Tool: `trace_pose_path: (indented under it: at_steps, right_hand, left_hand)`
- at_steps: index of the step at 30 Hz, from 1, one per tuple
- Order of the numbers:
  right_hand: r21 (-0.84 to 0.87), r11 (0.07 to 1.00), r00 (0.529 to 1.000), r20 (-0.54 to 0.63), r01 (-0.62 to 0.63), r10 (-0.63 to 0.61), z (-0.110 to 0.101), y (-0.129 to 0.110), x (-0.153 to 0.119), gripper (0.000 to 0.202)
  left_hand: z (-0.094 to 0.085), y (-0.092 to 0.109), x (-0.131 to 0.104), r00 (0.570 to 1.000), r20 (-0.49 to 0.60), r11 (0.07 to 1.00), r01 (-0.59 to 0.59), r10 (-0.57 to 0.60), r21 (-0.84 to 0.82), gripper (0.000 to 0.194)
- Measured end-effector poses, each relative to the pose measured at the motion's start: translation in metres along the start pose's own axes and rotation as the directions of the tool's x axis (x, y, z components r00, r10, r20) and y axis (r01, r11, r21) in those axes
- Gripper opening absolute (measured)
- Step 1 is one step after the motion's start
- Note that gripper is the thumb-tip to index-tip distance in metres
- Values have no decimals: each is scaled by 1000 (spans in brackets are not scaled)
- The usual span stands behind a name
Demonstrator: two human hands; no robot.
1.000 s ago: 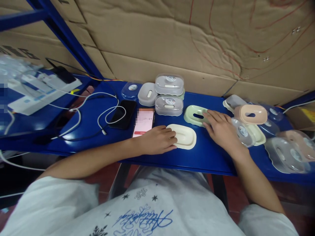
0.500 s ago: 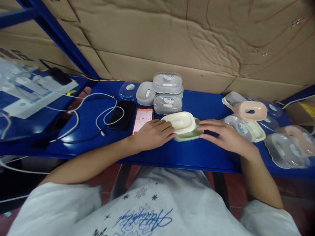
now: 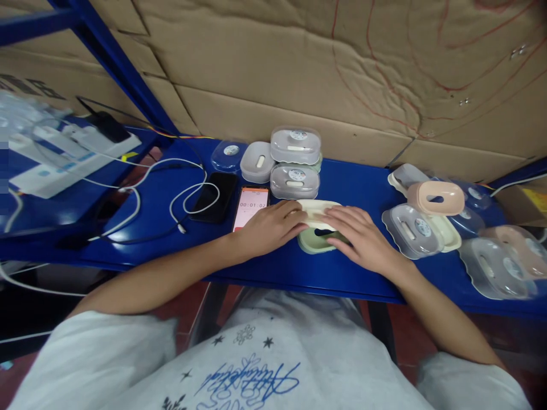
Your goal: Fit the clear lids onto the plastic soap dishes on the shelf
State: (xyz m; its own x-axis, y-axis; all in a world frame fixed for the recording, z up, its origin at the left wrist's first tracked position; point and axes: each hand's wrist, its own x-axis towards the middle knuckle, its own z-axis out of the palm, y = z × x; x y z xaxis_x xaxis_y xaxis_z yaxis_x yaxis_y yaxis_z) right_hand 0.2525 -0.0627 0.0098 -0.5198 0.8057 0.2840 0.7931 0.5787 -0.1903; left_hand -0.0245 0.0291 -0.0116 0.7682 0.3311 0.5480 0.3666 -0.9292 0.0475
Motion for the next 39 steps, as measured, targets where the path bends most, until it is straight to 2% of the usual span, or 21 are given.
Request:
trace_pose_path:
  at_steps: [3, 6, 9, 13, 16, 19, 22, 24, 27, 29, 31, 33, 35, 39]
  right_hand:
    - [-27, 999, 998, -41, -38, 37, -1, 7, 0, 32]
    - [-35, 994, 990, -100, -102, 98, -9, 17, -3, 29]
    - [-50, 988, 984, -113, -144, 138, -17, 24, -8, 29]
    - [-77, 982, 984, -48, -173, 169, -20, 36, -14, 30]
    - [-82, 980, 982, 32, -183, 186, -17, 45, -18, 29]
    - [16, 994, 987, 119, -111, 108, -14, 49, -19, 30]
    - [120, 992, 991, 134, -36, 19, -16, 42, -18, 33]
    - [109, 992, 994, 87, -70, 61, -21, 33, -16, 29]
    - [38, 983, 980, -88, -178, 181, -30, 21, -15, 25]
    - [16, 980, 964, -176, -199, 198, -31, 16, -13, 28]
    - [3, 990, 982, -130, -140, 139, -28, 14, -11, 45]
    - [1, 999, 999, 2, -32, 32, -20, 14, -10, 58]
    - [7, 999, 996, 78, 38, -38, -11, 15, -9, 55]
    - [0, 999, 994, 98, 46, -46, -2, 22, -11, 40]
  left_hand:
    - [-5, 9, 1, 997, -8, 997, -78, 78, 6, 23]
    - [-8, 21, 0, 972, 105, 978, -206, 209, -39, 31]
    - [-4, 29, -2, 938, 209, 960, -263, 277, -95, 43]
    - [-4, 27, -4, 923, 250, 954, -265, 293, -141, 33]
    - [-17, 18, -2, 916, 209, 914, -274, 343, -299, 23]
    - [-31, 5, 2, 940, 109, 883, -259, 324, -392, 19]
    - [-34, -9, 5, 969, 30, 909, -220, 246, -354, 18]
    - [-30, -16, 6, 981, 24, 934, -177, 194, -312, 19]
    - [-19, -21, 4, 987, 42, 951, -135, 152, -278, 20]
    - [-13, -21, 3, 987, 75, 951, -113, 140, -289, 20]
    - [-9, -19, 3, 983, 117, 945, -99, 141, -313, 20]
    - [-6, -17, 3, 975, 156, 943, -103, 159, -316, 20]
    - [-4, -14, 3, 967, 179, 949, -123, 180, -289, 21]
    - [1, -6, 3, 951, 222, 964, -170, 214, -202, 23]
